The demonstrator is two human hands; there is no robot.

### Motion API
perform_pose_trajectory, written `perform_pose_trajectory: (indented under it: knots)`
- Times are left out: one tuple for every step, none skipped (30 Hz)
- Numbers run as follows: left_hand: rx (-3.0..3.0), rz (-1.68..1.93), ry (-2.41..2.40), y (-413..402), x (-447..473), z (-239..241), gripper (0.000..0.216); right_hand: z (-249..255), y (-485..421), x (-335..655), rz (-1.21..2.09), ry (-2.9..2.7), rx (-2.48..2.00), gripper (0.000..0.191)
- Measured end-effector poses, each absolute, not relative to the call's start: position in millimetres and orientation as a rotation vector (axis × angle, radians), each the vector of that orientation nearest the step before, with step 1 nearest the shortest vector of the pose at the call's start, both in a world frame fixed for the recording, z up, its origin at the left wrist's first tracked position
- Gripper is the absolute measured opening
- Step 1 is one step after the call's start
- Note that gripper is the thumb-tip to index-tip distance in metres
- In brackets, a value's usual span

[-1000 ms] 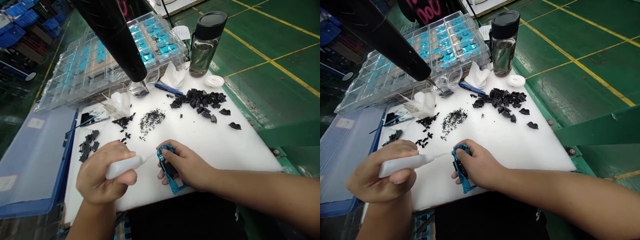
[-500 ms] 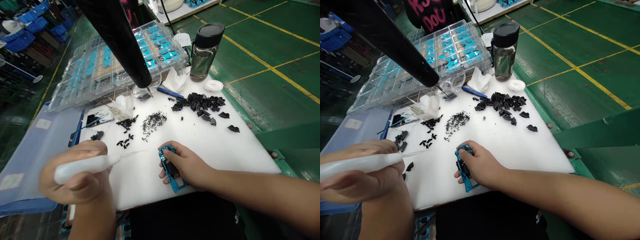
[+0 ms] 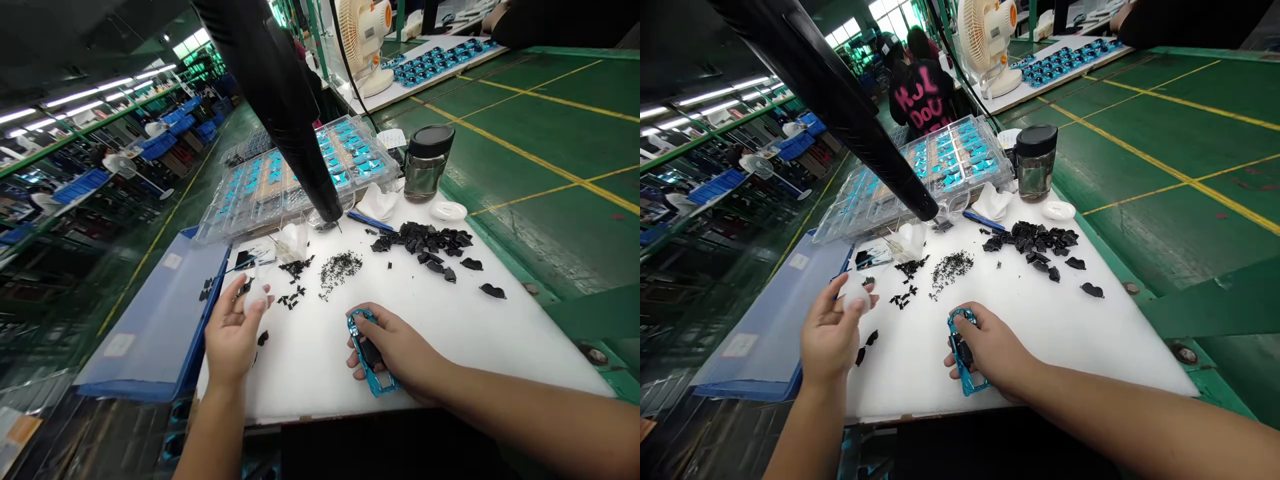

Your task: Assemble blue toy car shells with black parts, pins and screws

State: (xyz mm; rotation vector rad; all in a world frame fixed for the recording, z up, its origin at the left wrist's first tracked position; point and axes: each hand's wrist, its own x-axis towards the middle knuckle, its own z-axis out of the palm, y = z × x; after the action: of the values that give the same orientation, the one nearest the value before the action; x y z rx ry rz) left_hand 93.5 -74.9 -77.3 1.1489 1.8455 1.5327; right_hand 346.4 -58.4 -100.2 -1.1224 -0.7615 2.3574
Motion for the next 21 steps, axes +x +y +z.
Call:
perform_pose_trajectory:
  knots:
    - [1.142,1.427,1.857,-70.2,96.1,-80.4,0.058,-99.6,-58.4,346.3,2.352,-0.767,-1.126,0.022]
    - [1.164,1.337,1.856,-63.9,98.8,-82.7,0.058,-98.8,-58.4,346.1,2.347,-0.772,-1.131,0.022]
    - [1.2,1.262,1.85,-56.4,101.3,-84.4,0.055,-98.0,-58.2,346.1,2.343,-0.776,-1.138,0.022]
    - [1.242,1.195,1.846,-48.3,103.7,-85.4,0.049,-97.3,-58.1,346.1,2.339,-0.778,-1.144,0.023]
    - [1.282,1.131,1.849,-39.8,106.1,-86.2,0.044,-96.8,-58.0,346.1,2.337,-0.781,-1.149,0.023]
    - [1.316,1.079,1.855,-31.5,108.5,-86.7,0.039,-96.7,-57.9,346.1,2.337,-0.784,-1.15,0.024]
    - [1.347,1.04,1.861,-23.7,111.0,-87.2,0.036,-96.8,-57.9,346.2,2.339,-0.787,-1.15,0.025]
    - [1.379,0.997,1.87,-16.7,113.6,-87.9,0.034,-97.2,-58.0,346.3,2.342,-0.789,-1.15,0.025]
    - [1.409,0.954,1.879,-10.7,116.3,-88.8,0.033,-97.7,-58.1,346.4,2.346,-0.79,-1.147,0.025]
    - [1.435,0.914,1.886,-5.8,119.0,-89.9,0.032,-98.2,-58.2,346.5,2.349,-0.79,-1.139,0.025]
    - [1.458,0.877,1.892,-2.1,121.7,-91.1,0.031,-98.6,-58.3,346.6,2.351,-0.789,-1.13,0.025]
    - [1.479,0.844,1.9,0.5,124.3,-92.3,0.031,-98.8,-58.3,346.7,2.352,-0.788,-1.124,0.024]
    - [1.495,0.815,1.912,2.0,126.5,-93.4,0.031,-98.8,-58.3,346.8,2.354,-0.789,-1.124,0.024]
    - [1.509,0.789,1.927,2.5,128.2,-94.1,0.031,-98.5,-58.2,346.9,2.357,-0.793,-1.126,0.024]
    - [1.519,0.767,1.945,1.9,129.3,-94.2,0.031,-98.2,-58.1,346.9,2.358,-0.8,-1.132,0.025]
    - [1.525,0.749,1.961,0.5,129.4,-93.6,0.033,-97.8,-58.0,346.9,2.358,-0.811,-1.139,0.025]
    - [1.527,0.736,1.973,-1.7,128.4,-92.2,0.036,-97.5,-57.9,346.8,2.356,-0.82,-1.142,0.024]
    - [1.529,0.73,1.982,-4.4,126.1,-89.9,0.041,-97.4,-57.9,346.6,2.349,-0.821,-1.142,0.024]
    - [1.53,0.73,1.989,-7.1,122.2,-86.9,0.046,-97.5,-57.9,346.4,2.343,-0.816,-1.138,0.023]
    - [1.53,0.738,1.999,-9.6,116.9,-83.4,0.051,-98.0,-58.0,346.1,2.337,-0.806,-1.131,0.023]
    - [1.527,0.755,2.014,-11.2,110.2,-79.7,0.054,-98.7,-58.2,345.9,2.336,-0.791,-1.125,0.023]
